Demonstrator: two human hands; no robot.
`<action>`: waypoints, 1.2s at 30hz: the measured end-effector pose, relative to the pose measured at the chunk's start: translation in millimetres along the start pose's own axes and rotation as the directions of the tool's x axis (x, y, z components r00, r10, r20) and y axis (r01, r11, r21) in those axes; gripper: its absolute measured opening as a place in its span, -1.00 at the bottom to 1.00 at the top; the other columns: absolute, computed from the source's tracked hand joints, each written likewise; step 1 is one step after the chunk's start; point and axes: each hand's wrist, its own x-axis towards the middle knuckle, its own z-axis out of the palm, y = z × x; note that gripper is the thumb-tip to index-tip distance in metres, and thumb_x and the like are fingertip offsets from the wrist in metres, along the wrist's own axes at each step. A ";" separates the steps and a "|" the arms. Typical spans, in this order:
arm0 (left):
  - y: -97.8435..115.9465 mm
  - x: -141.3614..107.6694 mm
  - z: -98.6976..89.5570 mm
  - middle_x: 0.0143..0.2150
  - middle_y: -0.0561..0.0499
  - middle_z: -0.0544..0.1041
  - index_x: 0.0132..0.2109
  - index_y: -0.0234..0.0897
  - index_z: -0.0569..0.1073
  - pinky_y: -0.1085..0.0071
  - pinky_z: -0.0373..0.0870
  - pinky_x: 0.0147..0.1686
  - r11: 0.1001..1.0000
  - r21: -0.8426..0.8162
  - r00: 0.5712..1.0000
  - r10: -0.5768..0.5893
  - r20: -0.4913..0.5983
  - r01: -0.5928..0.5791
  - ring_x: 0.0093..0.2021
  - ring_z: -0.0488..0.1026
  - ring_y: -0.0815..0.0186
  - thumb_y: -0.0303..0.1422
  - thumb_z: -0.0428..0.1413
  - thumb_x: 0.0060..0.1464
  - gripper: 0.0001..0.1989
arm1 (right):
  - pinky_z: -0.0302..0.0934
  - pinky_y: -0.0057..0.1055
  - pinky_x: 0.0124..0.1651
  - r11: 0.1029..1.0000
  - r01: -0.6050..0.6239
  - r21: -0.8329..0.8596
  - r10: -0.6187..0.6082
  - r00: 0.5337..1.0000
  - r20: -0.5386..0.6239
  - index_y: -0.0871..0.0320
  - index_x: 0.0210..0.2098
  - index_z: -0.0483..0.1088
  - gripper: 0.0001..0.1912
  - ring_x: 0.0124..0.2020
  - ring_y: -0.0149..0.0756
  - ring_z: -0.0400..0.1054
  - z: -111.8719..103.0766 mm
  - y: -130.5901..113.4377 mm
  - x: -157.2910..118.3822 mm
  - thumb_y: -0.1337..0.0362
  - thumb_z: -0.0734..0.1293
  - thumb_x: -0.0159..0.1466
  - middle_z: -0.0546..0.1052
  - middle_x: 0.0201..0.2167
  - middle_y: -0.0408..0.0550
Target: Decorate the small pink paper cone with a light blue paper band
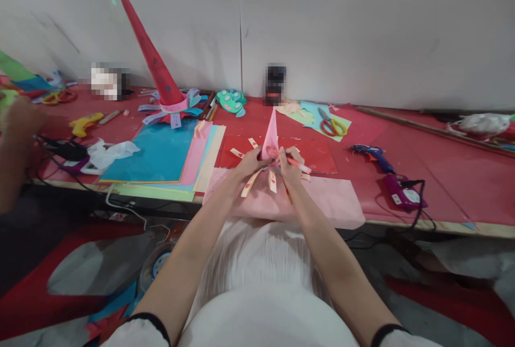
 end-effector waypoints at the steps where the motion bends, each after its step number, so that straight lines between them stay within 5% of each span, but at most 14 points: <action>1: -0.1 -0.1 0.0 -0.18 -0.11 0.52 -0.06 -0.34 0.42 0.26 0.38 -0.14 1.000 -0.001 1.000 0.003 0.001 -0.003 -0.21 0.44 0.23 -0.21 0.18 -0.05 -0.59 | 0.12 -0.43 -0.46 1.000 -0.001 0.000 0.001 1.000 0.001 0.07 -0.61 0.10 -0.65 -0.63 -0.43 0.20 -0.2 -0.1 0.0 0.08 0.20 0.23 0.28 -0.71 -0.26; 29: 7.7 -1.9 0.1 -0.19 -0.10 0.50 -0.11 -0.34 0.41 0.31 0.40 -0.24 0.997 0.060 0.999 -0.042 0.010 0.041 -0.25 0.42 0.26 -0.15 0.16 -0.03 -0.60 | 0.03 -0.46 -0.52 0.999 0.027 -0.040 -0.027 0.999 -0.022 0.08 -0.64 0.04 -0.62 -0.65 -0.47 0.07 -1.2 -2.9 0.6 0.09 0.19 0.22 0.16 -0.73 -0.28; 36: 12.0 -3.8 -0.5 -0.20 -0.09 0.50 -0.11 -0.34 0.42 0.33 0.40 -0.23 0.998 0.063 0.999 -0.029 0.018 0.028 -0.26 0.42 0.28 -0.16 0.17 -0.03 -0.61 | 0.09 -0.45 -0.47 1.000 0.007 -0.014 -0.008 1.000 -0.030 0.08 -0.60 0.11 -0.64 -0.61 -0.45 0.18 -1.4 -0.9 -0.3 0.06 0.18 0.23 0.26 -0.70 -0.27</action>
